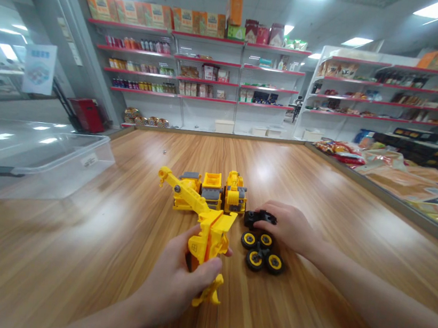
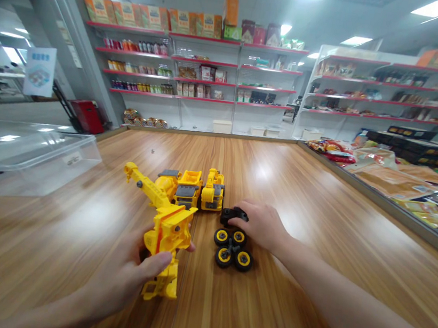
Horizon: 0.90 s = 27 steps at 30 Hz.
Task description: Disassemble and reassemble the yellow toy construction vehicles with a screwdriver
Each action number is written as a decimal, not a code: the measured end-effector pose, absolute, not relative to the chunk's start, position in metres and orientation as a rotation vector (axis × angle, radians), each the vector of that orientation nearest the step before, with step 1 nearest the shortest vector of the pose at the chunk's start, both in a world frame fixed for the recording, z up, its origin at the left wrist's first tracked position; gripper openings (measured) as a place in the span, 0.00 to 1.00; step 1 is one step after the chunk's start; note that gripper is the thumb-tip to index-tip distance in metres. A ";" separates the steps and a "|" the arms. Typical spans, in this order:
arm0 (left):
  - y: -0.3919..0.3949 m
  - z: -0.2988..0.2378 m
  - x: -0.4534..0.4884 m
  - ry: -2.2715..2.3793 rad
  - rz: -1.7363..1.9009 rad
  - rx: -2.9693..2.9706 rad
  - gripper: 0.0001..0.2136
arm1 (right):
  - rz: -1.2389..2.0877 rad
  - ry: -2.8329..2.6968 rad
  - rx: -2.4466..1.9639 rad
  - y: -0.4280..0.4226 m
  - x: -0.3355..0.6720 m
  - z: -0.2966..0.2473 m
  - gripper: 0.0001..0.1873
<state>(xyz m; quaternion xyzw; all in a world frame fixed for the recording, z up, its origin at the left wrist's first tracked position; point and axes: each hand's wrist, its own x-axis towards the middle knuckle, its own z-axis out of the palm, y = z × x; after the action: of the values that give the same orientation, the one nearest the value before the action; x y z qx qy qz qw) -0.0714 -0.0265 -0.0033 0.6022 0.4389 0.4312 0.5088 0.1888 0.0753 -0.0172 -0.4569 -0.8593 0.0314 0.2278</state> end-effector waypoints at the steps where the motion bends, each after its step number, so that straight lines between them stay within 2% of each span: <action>1: -0.026 -0.003 -0.071 1.064 1.041 1.446 0.13 | 0.086 -2.368 -1.246 0.074 0.188 -0.017 0.11; 4: -0.026 -0.001 -0.070 1.069 1.043 1.437 0.13 | 0.074 -2.371 -1.188 0.070 0.187 -0.017 0.12; 9: -0.026 0.000 -0.069 1.054 1.079 1.428 0.12 | 0.063 -2.577 -0.911 0.061 0.188 -0.015 0.23; 21: -0.024 -0.004 -0.070 1.051 1.066 1.429 0.13 | 0.044 -2.624 -0.937 0.062 0.198 -0.013 0.22; 27: -0.023 -0.007 -0.071 1.077 1.059 1.453 0.12 | -0.011 -2.409 -1.185 0.066 0.200 -0.018 0.20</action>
<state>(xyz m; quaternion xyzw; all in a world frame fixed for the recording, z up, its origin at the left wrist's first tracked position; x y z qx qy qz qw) -0.0713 -0.0234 -0.0066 0.6007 0.4453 0.4379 0.4991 0.1996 0.0656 -0.0177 -0.4300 -0.8739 -0.0039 0.2267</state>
